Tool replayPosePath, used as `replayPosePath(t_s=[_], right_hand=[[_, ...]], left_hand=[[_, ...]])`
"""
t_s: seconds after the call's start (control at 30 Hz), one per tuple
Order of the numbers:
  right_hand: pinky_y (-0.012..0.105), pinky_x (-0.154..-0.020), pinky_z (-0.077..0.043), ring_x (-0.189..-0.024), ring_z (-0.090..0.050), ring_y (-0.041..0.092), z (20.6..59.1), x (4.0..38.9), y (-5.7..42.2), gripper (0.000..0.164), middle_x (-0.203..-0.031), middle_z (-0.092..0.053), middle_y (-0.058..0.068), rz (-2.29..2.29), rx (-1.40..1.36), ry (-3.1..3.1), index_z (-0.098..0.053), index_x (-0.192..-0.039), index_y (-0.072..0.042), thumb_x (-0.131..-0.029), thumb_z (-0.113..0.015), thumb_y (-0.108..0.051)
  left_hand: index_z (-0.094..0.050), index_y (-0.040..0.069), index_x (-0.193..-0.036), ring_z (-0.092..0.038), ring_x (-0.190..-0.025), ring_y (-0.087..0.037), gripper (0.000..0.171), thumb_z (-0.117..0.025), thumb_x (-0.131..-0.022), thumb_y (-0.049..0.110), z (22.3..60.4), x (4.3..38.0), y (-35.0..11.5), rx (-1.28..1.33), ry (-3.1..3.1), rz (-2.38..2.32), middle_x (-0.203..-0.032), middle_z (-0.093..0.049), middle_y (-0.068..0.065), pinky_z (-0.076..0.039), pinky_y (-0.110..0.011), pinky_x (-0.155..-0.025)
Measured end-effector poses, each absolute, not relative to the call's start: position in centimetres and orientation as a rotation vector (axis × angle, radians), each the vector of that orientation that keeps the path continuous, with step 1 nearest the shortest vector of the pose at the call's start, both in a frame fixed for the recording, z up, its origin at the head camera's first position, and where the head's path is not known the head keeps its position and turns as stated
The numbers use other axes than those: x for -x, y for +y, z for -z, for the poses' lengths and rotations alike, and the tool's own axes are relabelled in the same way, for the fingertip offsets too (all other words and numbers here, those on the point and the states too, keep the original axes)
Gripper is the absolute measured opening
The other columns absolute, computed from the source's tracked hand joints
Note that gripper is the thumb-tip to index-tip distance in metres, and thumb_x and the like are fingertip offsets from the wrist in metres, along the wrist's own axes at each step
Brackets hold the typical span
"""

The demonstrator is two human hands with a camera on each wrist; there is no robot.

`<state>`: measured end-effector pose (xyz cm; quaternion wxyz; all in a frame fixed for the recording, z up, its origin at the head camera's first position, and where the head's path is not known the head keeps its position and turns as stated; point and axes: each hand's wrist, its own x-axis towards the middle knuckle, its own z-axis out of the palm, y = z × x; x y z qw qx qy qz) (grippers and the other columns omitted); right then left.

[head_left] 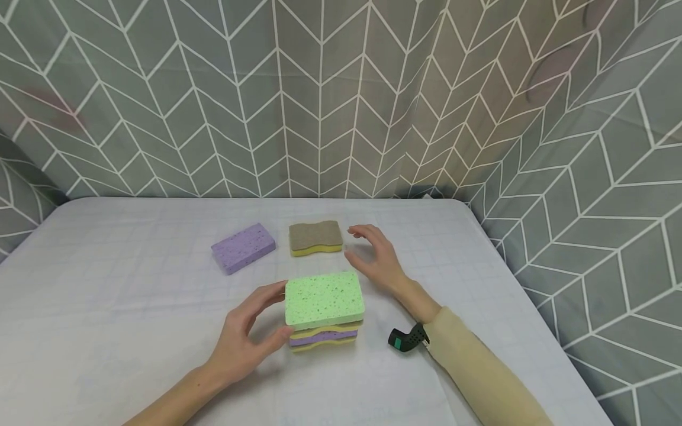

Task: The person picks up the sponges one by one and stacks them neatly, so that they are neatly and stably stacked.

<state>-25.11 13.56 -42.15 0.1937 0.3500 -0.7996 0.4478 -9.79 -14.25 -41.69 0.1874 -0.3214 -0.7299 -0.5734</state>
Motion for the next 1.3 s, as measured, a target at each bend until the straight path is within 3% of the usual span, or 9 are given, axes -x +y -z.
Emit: replayPosePath(t_s=[0.57,0.97,1.3], right_hand=[[0.049,-0.102,-0.048,-0.115,-0.058,0.033,42.1,29.5,13.1,0.056,-0.125,-0.063,0.018,-1.170,-1.003,-2.457,-0.059,-0.129,0.004,-0.082,-0.074,-0.023],[0.050,-0.120,-0.031,-0.140,-0.041,0.030,41.6,29.1,12.7,0.078,-0.150,-0.047,0.013,-1.119,-0.955,-2.756,-0.046,-0.148,-0.008,-0.082,-0.076,-0.035],[0.049,-0.117,-0.036,-0.131,-0.049,0.030,41.9,29.1,12.8,0.075,-0.139,-0.056,0.014,-1.187,-1.013,-2.665,-0.049,-0.144,-0.002,-0.081,-0.080,-0.027]], left_hand=[[-0.050,-0.002,-0.141,-0.062,-0.119,-0.017,0.074,-0.079,-0.074,-0.007,41.7,10.0,-14.3,0.925,-2.055,1.528,-0.131,-0.062,-0.013,-0.045,-0.022,-0.108],[-0.049,-0.004,-0.142,-0.062,-0.119,-0.017,0.075,-0.078,-0.073,-0.009,41.9,10.1,-14.3,0.938,-2.038,1.541,-0.132,-0.061,-0.015,-0.046,-0.022,-0.107],[-0.049,-0.005,-0.141,-0.062,-0.119,-0.017,0.074,-0.078,-0.073,-0.009,42.0,10.2,-14.3,0.953,-2.020,1.540,-0.131,-0.061,-0.016,-0.047,-0.023,-0.106]])
